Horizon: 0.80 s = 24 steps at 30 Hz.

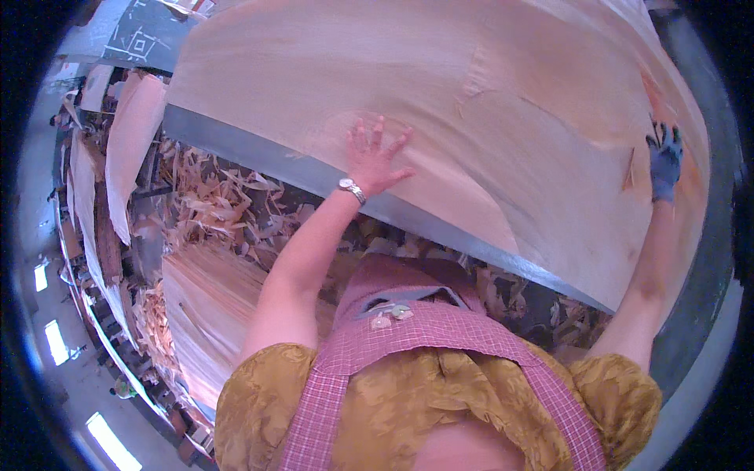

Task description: The person handles thin wood veneer sheets on a table, moving them between stacks, trimming the edges with a knife, and applying small strips of tape to repair or reinforce them.

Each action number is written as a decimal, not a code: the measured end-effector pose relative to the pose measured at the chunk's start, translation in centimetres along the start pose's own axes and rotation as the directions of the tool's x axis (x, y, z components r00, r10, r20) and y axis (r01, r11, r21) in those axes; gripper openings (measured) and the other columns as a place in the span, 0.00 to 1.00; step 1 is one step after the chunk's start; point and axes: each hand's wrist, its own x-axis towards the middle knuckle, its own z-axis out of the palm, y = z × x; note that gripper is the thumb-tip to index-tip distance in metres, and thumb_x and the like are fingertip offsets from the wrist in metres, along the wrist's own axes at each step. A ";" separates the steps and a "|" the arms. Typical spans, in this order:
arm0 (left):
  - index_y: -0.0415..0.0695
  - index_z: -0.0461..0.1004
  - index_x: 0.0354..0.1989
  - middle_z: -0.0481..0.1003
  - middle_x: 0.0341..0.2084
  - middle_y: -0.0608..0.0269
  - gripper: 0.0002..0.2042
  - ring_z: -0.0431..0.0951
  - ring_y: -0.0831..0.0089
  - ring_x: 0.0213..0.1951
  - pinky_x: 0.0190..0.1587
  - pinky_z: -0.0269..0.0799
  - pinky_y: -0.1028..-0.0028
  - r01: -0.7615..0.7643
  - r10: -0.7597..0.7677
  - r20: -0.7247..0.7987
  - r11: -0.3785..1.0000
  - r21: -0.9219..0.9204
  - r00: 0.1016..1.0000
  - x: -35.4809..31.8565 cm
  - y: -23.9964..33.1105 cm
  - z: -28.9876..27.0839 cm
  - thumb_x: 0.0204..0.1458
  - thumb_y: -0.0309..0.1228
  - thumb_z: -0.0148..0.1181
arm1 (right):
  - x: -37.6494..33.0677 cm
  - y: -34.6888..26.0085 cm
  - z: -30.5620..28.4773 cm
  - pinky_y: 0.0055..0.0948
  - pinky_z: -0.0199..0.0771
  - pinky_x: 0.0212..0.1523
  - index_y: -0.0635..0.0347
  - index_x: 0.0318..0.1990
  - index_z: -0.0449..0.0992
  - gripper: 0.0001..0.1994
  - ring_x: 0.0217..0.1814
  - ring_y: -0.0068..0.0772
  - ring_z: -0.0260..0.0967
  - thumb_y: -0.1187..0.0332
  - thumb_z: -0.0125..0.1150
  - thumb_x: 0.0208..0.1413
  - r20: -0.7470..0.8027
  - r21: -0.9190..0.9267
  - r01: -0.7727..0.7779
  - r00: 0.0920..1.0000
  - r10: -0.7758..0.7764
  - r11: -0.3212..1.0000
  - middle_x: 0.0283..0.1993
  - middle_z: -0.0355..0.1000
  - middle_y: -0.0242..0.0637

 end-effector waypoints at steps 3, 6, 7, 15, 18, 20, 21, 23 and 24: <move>0.70 0.52 0.69 0.48 0.69 0.49 0.41 0.48 0.41 0.68 0.66 0.44 0.42 0.003 -0.007 -0.026 0.985 -0.172 1.000 0.8 -1.0 -0.6 0.46 0.64 0.57 | -6.8 -4.9 -2.4 0.39 0.66 0.60 0.57 0.55 0.70 0.20 0.62 0.48 0.63 0.66 0.62 0.55 -0.094 0.186 0.011 0.996 0.007 0.983 0.56 0.71 0.44; 0.57 0.56 0.69 0.55 0.66 0.45 0.38 0.53 0.45 0.66 0.66 0.48 0.48 -0.085 0.030 -0.146 0.918 -0.387 0.989 -0.2 -5.2 0.8 0.50 0.58 0.57 | -11.3 -15.9 -8.2 0.34 0.72 0.47 0.61 0.46 0.77 0.11 0.44 0.43 0.73 0.70 0.62 0.56 0.177 0.489 -0.239 0.969 0.173 0.839 0.42 0.76 0.44; 0.52 0.57 0.68 0.58 0.64 0.44 0.37 0.55 0.46 0.66 0.67 0.49 0.50 -0.172 0.073 -0.228 0.878 -0.447 0.971 0.7 -6.9 0.9 0.52 0.56 0.56 | -14.1 -18.1 -8.6 0.34 0.72 0.41 0.63 0.44 0.78 0.10 0.37 0.37 0.74 0.70 0.62 0.57 0.151 0.662 -0.258 0.965 0.213 0.703 0.38 0.78 0.41; 0.48 0.80 0.36 0.79 0.30 0.60 0.11 0.79 0.62 0.37 0.50 0.65 0.61 -0.158 -0.023 -0.282 0.782 -0.602 0.959 -2.4 -25.7 -8.1 0.51 0.41 0.61 | -24.6 -41.8 -16.3 0.24 0.58 0.15 0.59 0.31 0.72 0.25 0.16 0.23 0.61 0.42 0.58 0.56 0.824 0.510 -0.807 0.358 0.440 -0.298 0.23 0.69 0.33; 0.48 0.79 0.28 0.79 0.23 0.65 0.11 0.79 0.63 0.31 0.41 0.66 0.65 -0.076 -0.148 -0.315 0.794 -0.602 0.938 -1.6 -35.6 -10.7 0.52 0.42 0.60 | -21.5 -49.8 -17.5 0.24 0.60 0.13 0.57 0.35 0.73 0.23 0.17 0.25 0.63 0.43 0.57 0.58 0.880 0.465 -0.778 0.353 0.318 -0.423 0.27 0.70 0.33; 0.48 0.80 0.28 0.78 0.21 0.65 0.11 0.79 0.63 0.30 0.41 0.67 0.64 -0.033 -0.235 -0.291 0.724 -0.689 0.928 0.9 -41.1 -13.7 0.53 0.41 0.61 | -17.5 -53.1 -18.9 0.22 0.59 0.13 0.56 0.36 0.73 0.22 0.17 0.23 0.63 0.43 0.57 0.58 0.840 0.534 -0.792 0.456 0.295 -0.296 0.28 0.71 0.33; 0.48 0.79 0.29 0.79 0.24 0.63 0.11 0.79 0.62 0.31 0.41 0.68 0.63 -0.040 -0.299 -0.348 0.706 -0.707 0.888 2.2 -44.1 -15.6 0.52 0.41 0.62 | -15.2 -55.2 -19.2 0.22 0.59 0.13 0.56 0.36 0.74 0.22 0.18 0.22 0.64 0.43 0.57 0.58 0.818 0.567 -0.790 0.507 0.272 -0.231 0.29 0.72 0.33; 0.46 0.79 0.33 0.80 0.29 0.60 0.12 0.79 0.60 0.35 0.42 0.69 0.60 -0.077 -0.405 -0.444 0.665 -0.743 0.799 6.0 -49.4 -20.3 0.52 0.42 0.63 | -10.7 -58.4 -19.3 0.20 0.58 0.14 0.56 0.37 0.75 0.22 0.18 0.20 0.64 0.43 0.57 0.58 0.718 0.689 -0.715 0.650 0.250 -0.121 0.29 0.73 0.33; 0.44 0.78 0.37 0.80 0.33 0.57 0.14 0.79 0.59 0.39 0.44 0.69 0.59 -0.207 -0.445 -0.619 0.679 -0.705 0.647 7.6 -52.5 -22.4 0.52 0.42 0.64 | -8.0 -60.6 -19.1 0.19 0.57 0.14 0.56 0.37 0.75 0.22 0.19 0.18 0.64 0.44 0.57 0.58 0.664 0.741 -0.668 0.715 0.218 -0.067 0.29 0.73 0.33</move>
